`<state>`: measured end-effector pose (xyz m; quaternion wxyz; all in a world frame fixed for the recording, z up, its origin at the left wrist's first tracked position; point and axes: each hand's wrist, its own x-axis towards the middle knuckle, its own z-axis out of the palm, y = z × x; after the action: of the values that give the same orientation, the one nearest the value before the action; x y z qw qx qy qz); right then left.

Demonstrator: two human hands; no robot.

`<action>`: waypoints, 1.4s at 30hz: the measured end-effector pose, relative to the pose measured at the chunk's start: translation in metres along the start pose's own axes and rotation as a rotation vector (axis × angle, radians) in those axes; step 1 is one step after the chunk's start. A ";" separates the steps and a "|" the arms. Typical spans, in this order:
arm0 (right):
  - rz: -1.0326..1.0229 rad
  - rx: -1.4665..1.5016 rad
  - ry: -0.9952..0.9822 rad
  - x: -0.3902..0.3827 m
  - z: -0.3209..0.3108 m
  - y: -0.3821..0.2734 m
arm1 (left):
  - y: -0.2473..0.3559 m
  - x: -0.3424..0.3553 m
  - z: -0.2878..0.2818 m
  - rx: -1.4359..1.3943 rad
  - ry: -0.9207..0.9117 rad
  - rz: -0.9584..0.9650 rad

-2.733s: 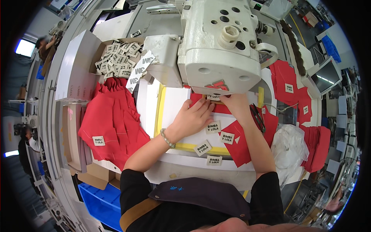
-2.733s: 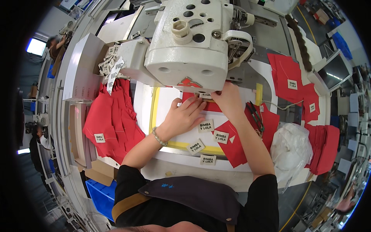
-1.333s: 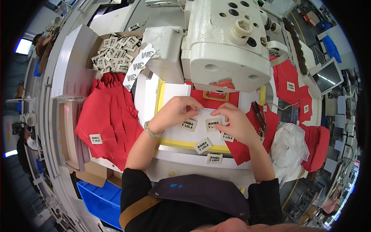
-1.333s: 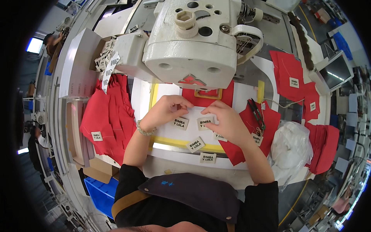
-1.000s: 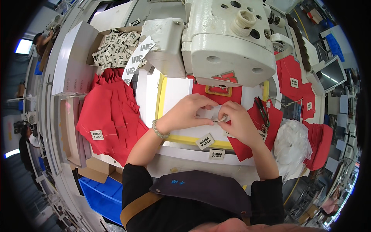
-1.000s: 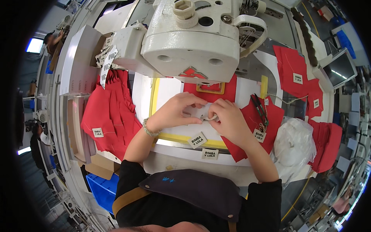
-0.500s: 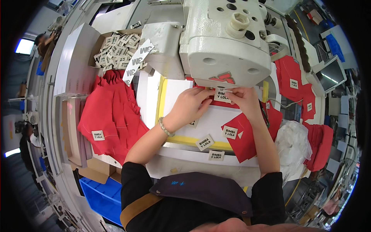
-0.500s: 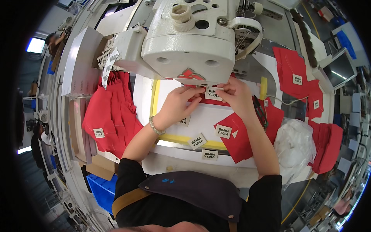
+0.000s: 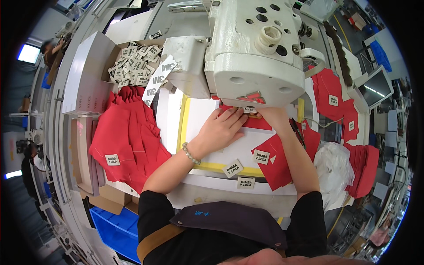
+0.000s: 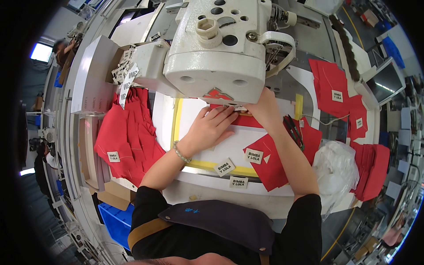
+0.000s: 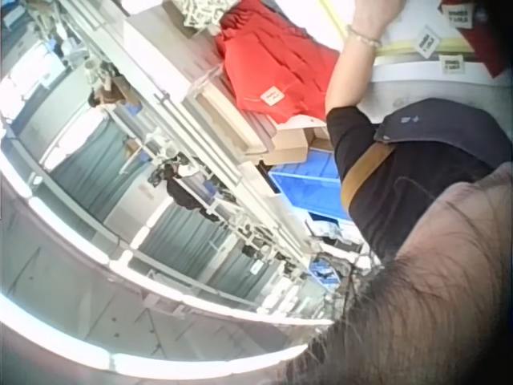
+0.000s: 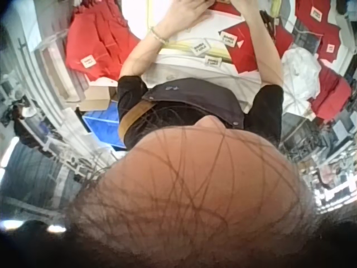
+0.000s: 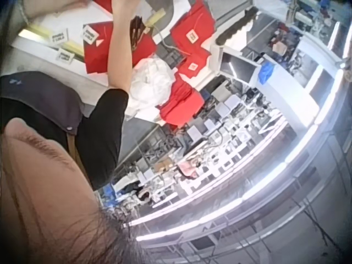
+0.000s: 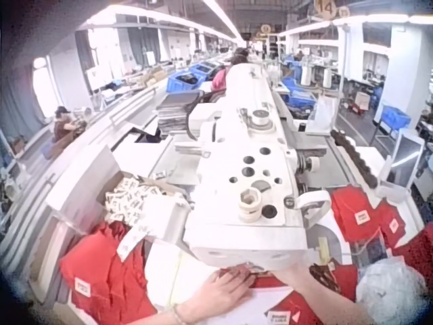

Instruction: The person uses an industrial sewing machine to attach small white rectangular labels to red fabric pieces. They pick up a label, place it on a red piece, and guide the fabric under the machine's presser foot to sew it in place. The person repeats this process for multiple items, stacking the finished pieces to the left.

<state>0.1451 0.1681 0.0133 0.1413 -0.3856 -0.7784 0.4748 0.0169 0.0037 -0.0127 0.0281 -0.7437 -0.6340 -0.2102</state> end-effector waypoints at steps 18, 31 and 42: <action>-0.679 -0.597 0.009 -0.034 -0.021 0.016 | -0.009 -0.004 -0.010 0.036 0.066 -0.098; -0.641 -0.663 0.162 -0.033 -0.015 0.019 | -0.011 0.009 -0.007 -0.157 0.072 -0.053; -0.499 -0.684 -0.076 -0.014 -0.008 0.014 | -0.021 0.003 -0.014 -0.183 0.294 -0.001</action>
<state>0.1659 0.1665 0.0077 0.0871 -0.1925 -0.9652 0.1543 -0.0065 0.0056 -0.0035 0.0526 -0.7042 -0.6015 -0.3735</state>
